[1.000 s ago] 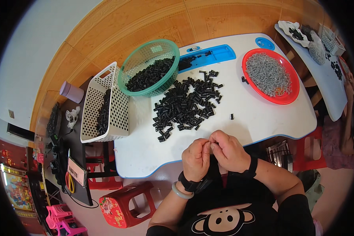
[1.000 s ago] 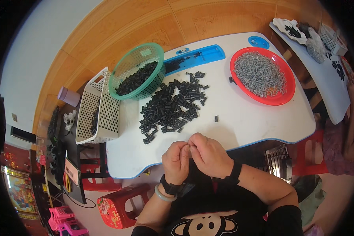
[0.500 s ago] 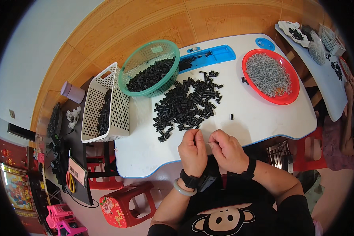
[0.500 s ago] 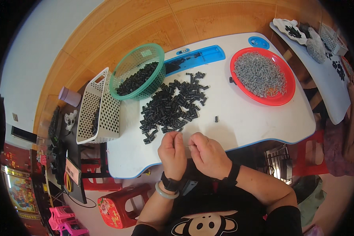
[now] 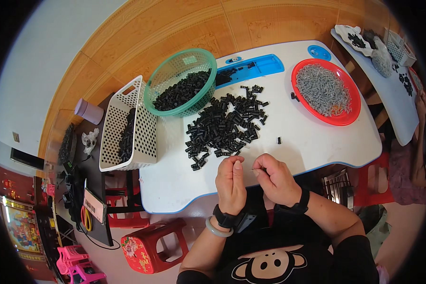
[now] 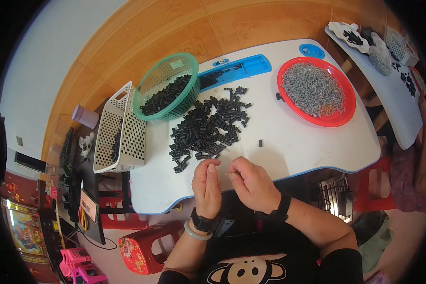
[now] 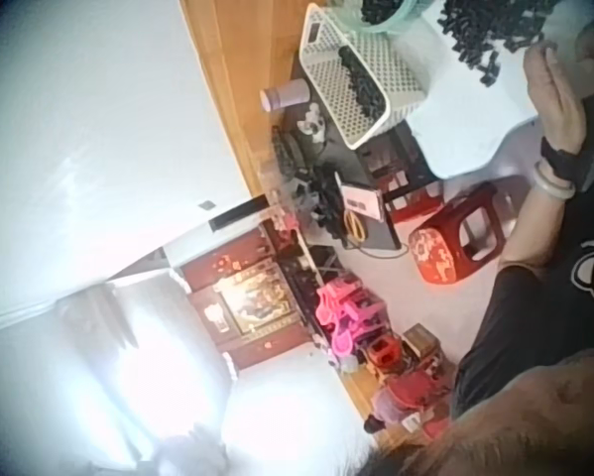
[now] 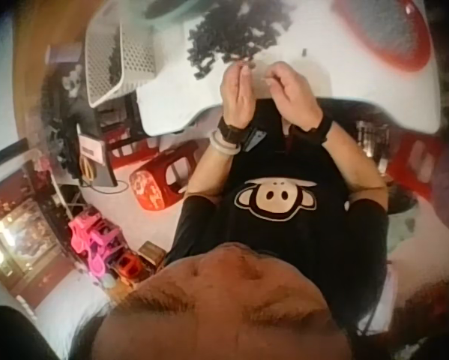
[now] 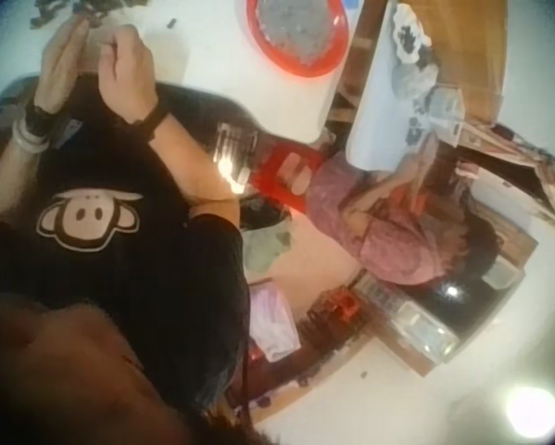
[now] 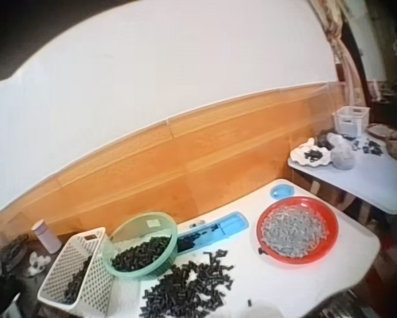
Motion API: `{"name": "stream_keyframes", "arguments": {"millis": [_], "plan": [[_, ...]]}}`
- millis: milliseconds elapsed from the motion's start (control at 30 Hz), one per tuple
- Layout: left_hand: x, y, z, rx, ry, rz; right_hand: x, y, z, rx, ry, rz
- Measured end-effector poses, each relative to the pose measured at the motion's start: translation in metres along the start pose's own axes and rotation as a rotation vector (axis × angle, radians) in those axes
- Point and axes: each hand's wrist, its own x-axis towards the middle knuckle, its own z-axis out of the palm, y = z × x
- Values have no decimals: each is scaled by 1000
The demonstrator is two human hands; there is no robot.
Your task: Assembling small black plastic components by inserting tiny metal pins.
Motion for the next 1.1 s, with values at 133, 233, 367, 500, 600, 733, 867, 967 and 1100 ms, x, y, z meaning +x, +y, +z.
{"name": "stream_keyframes", "arguments": {"millis": [133,233,367,500,600,733,867,967,1100], "plan": [[-3,1,-9,2,-63,61,0,1,0,30,-2,19],[-6,12,-16,-10,-143,44,0,5,0,54,-18,40],[-19,25,-22,-204,-361,49,-2,9,-5,110,-2,10],[-33,40,-33,-582,-420,-142,-10,-16,-17,129,-50,22],[-41,52,-38,-678,-405,-148,-17,-45,-28,87,-79,-58],[-51,65,-39,-761,-396,-125,-26,-72,-37,70,-154,-145],[-58,71,-43,-787,-481,-29,-32,-87,-41,2,-202,-284],[-62,74,-45,-778,-468,-41,-31,-91,-39,-35,-207,-346],[-61,79,-45,-753,-443,-10,-31,-92,-39,-110,-183,-404]]}}
